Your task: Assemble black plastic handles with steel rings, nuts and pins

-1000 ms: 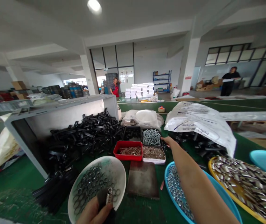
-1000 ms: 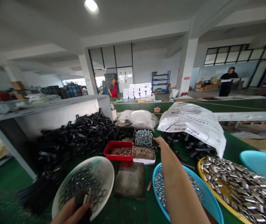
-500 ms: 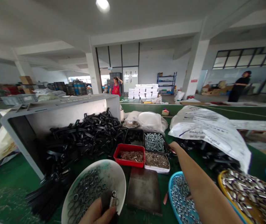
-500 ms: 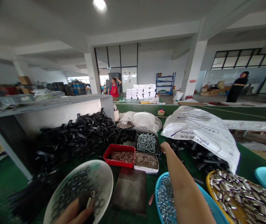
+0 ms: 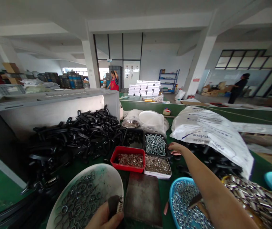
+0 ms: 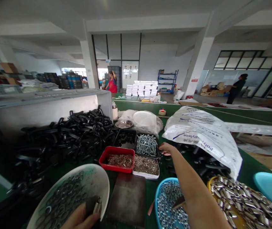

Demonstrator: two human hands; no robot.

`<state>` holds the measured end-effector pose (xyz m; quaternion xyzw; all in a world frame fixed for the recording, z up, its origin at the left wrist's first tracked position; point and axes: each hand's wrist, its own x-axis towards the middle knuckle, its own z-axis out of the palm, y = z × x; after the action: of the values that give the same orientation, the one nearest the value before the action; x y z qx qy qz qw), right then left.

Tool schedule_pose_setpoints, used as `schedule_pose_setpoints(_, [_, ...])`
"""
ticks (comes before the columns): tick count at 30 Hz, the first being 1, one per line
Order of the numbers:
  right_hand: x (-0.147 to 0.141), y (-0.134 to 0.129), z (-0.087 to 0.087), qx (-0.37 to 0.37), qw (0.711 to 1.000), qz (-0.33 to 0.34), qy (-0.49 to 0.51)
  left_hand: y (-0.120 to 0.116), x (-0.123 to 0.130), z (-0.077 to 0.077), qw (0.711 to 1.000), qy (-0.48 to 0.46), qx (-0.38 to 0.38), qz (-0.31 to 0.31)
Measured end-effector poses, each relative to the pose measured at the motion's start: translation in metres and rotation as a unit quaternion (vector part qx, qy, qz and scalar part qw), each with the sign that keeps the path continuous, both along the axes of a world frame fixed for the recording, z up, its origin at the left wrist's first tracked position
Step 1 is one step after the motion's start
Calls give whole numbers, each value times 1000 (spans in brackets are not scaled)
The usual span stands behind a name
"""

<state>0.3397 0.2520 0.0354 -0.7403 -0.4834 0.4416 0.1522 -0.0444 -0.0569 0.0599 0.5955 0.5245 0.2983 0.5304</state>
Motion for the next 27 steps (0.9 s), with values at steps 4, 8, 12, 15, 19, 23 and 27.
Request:
schedule_pose_setpoints(4, [3,-3,0,-22,1000,3,0,17,14,0,999,-11,-7,-45])
schedule_pose_setpoints(8, [-1,-2,-9,-11,1000,-18,-18,26,29,9,997,-28,-17,-66])
schedule_pose_setpoints(12, [12,0,-8,25,997,-26,-69,28,38,15,998,-48,-17,-37])
schedule_pose_setpoints(15, [30,-2,-4,60,988,-31,-139,28,38,8,999,-38,-23,-15])
schedule_pose_setpoints(19, [29,-3,-11,115,963,-47,-239,29,36,-3,1000,8,-22,1])
schedule_pose_setpoints(23, [7,9,-20,147,948,-54,-276,33,36,-2,999,23,-18,-18])
schedule_pose_setpoints(27, [-1,18,-6,143,955,-64,-254,37,34,8,999,44,11,-3])
